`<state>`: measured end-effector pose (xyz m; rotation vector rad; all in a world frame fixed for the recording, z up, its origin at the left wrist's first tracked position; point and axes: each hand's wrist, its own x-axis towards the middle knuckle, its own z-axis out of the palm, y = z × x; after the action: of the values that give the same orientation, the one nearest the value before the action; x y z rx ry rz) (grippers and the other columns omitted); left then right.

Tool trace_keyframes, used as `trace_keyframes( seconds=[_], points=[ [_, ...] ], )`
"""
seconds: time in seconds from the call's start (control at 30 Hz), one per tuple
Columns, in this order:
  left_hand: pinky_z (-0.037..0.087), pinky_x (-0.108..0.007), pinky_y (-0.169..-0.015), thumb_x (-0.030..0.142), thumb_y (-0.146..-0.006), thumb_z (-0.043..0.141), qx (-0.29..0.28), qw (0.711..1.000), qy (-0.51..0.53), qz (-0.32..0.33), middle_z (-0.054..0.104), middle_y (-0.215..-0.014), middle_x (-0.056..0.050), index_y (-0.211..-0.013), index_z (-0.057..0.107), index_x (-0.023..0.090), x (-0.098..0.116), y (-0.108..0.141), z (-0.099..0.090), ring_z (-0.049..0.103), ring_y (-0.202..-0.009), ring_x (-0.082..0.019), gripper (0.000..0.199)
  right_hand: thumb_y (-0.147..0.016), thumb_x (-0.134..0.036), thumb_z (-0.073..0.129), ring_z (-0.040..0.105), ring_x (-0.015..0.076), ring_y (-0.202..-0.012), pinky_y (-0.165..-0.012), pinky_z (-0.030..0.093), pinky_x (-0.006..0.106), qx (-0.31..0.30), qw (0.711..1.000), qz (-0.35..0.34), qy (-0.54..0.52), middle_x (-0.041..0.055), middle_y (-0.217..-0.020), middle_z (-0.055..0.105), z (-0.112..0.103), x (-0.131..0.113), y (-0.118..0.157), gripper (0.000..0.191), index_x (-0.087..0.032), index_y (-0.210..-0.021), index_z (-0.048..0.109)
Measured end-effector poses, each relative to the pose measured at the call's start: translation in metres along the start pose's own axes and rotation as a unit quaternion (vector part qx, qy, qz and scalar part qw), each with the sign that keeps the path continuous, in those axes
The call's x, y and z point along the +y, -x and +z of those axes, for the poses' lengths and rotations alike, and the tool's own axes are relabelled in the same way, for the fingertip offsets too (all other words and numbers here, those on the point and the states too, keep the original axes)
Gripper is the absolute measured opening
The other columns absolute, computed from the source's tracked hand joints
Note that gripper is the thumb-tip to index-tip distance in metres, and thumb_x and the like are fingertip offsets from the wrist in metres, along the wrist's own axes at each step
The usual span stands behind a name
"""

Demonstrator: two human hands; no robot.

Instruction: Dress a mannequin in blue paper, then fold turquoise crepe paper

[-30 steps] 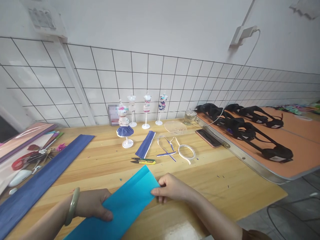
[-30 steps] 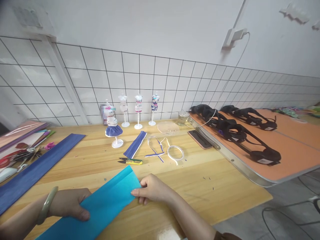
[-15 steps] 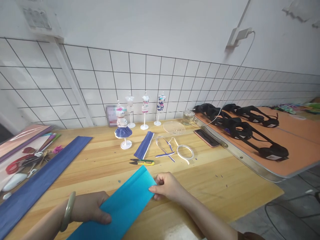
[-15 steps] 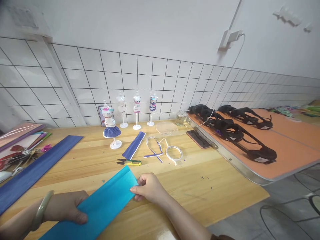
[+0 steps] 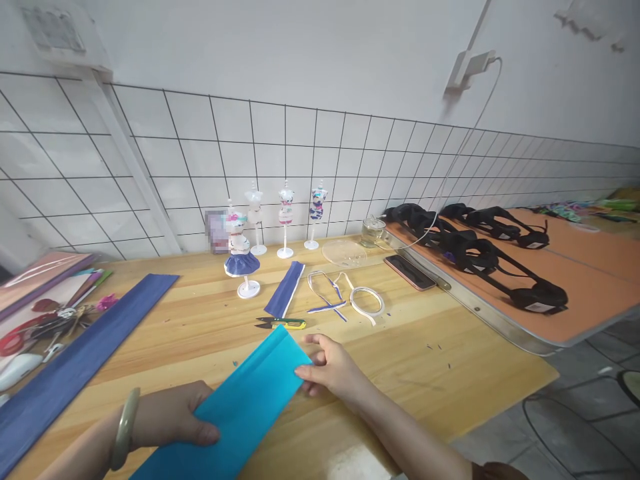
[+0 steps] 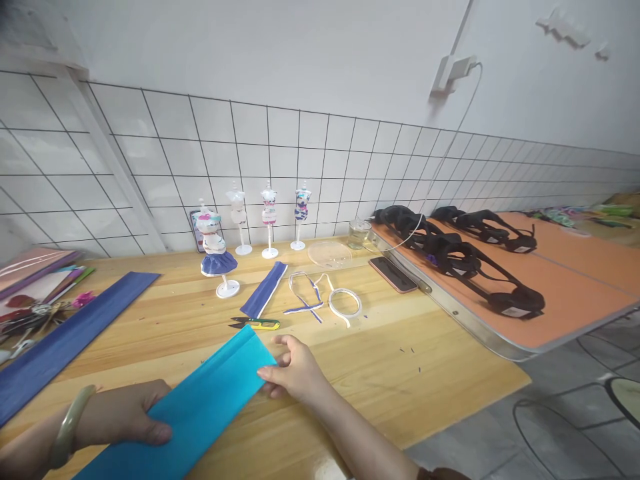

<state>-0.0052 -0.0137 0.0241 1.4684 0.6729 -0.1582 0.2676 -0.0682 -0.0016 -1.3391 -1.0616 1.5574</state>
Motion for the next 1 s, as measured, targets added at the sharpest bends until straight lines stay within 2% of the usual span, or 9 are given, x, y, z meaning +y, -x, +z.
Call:
trace_keyframes(
  seconds=[0.1, 0.2, 0.33, 0.5, 0.7, 0.83, 1.0],
  points=[
    [0.043, -0.022, -0.057, 0.050, -0.068, 0.065, 0.005, 1.000, 0.016, 0.001, 0.068, -0.070, 0.000, -0.077, 0.070, 0.018, 0.005, -0.001, 0.000, 0.057, -0.059, -0.014, 0.034, -0.054, -0.041, 0.079, 0.067, 0.0218, -0.072, -0.057, 0.052, 0.030, -0.010, 0.999, 0.002, -0.052, 0.0033, -0.081, 0.068, 0.013, -0.002, 0.007, 0.080, -0.018, -0.120, 0.040],
    [0.043, -0.022, -0.057, 0.050, -0.069, 0.064, 0.006, 1.000, 0.012, 0.004, 0.068, -0.070, -0.001, -0.077, 0.070, 0.018, 0.011, -0.001, 0.002, 0.058, -0.059, -0.014, 0.033, -0.048, -0.042, 0.082, 0.065, 0.0274, -0.086, -0.065, 0.055, 0.037, -0.012, 0.990, 0.000, -0.140, 0.0082, -0.094, 0.068, 0.031, -0.001, 0.014, 0.072, -0.016, -0.107, 0.052],
    [0.045, -0.025, -0.062, 0.050, -0.069, 0.064, 0.005, 1.000, 0.002, 0.003, 0.069, -0.076, -0.001, -0.081, 0.070, 0.018, 0.016, 0.002, 0.003, 0.060, -0.065, -0.017, 0.035, -0.045, -0.043, 0.084, 0.065, 0.0288, -0.085, -0.072, 0.054, 0.044, -0.007, 0.978, -0.014, -0.208, 0.0098, -0.091, 0.069, 0.042, 0.002, 0.016, 0.065, -0.014, -0.097, 0.058],
    [0.043, -0.023, -0.058, 0.052, -0.069, 0.063, 0.005, 1.000, -0.012, 0.007, 0.068, -0.071, 0.000, -0.078, 0.070, 0.019, 0.017, 0.003, 0.003, 0.057, -0.060, -0.015, 0.035, -0.050, -0.047, 0.081, 0.067, 0.0274, -0.078, -0.073, 0.054, 0.044, 0.032, 0.981, -0.019, -0.190, 0.0088, -0.077, 0.070, 0.027, 0.006, 0.009, 0.052, -0.011, -0.082, 0.060],
    [0.040, -0.023, -0.055, 0.053, -0.068, 0.063, 0.017, 0.999, -0.029, 0.029, 0.065, -0.065, 0.001, -0.074, 0.070, 0.018, 0.012, 0.002, 0.003, 0.053, -0.056, -0.013, 0.037, -0.056, -0.049, 0.077, 0.066, 0.0210, -0.071, -0.072, 0.054, 0.040, 0.087, 0.982, -0.039, -0.163, 0.0056, -0.075, 0.067, 0.008, 0.002, 0.005, 0.052, -0.014, -0.089, 0.057],
    [0.039, -0.022, -0.054, 0.052, -0.068, 0.063, 0.009, 1.000, -0.016, 0.021, 0.064, -0.065, 0.000, -0.075, 0.070, 0.017, 0.008, 0.002, 0.001, 0.052, -0.056, -0.013, 0.036, -0.064, -0.053, 0.071, 0.065, 0.0200, -0.075, -0.071, 0.053, 0.039, 0.068, 0.985, -0.065, -0.146, 0.0029, -0.079, 0.066, 0.007, 0.002, 0.008, 0.053, -0.019, -0.100, 0.053],
    [0.038, -0.021, -0.053, 0.050, -0.067, 0.065, 0.011, 1.000, -0.006, 0.021, 0.062, -0.062, 0.001, -0.071, 0.069, 0.017, 0.003, 0.002, 0.000, 0.051, -0.054, -0.011, 0.034, -0.062, -0.048, 0.074, 0.062, 0.0199, -0.081, -0.077, 0.048, 0.032, 0.037, 0.991, -0.103, -0.083, 0.0028, -0.081, 0.066, 0.005, 0.003, 0.011, 0.042, -0.018, -0.089, 0.060]
  ],
)
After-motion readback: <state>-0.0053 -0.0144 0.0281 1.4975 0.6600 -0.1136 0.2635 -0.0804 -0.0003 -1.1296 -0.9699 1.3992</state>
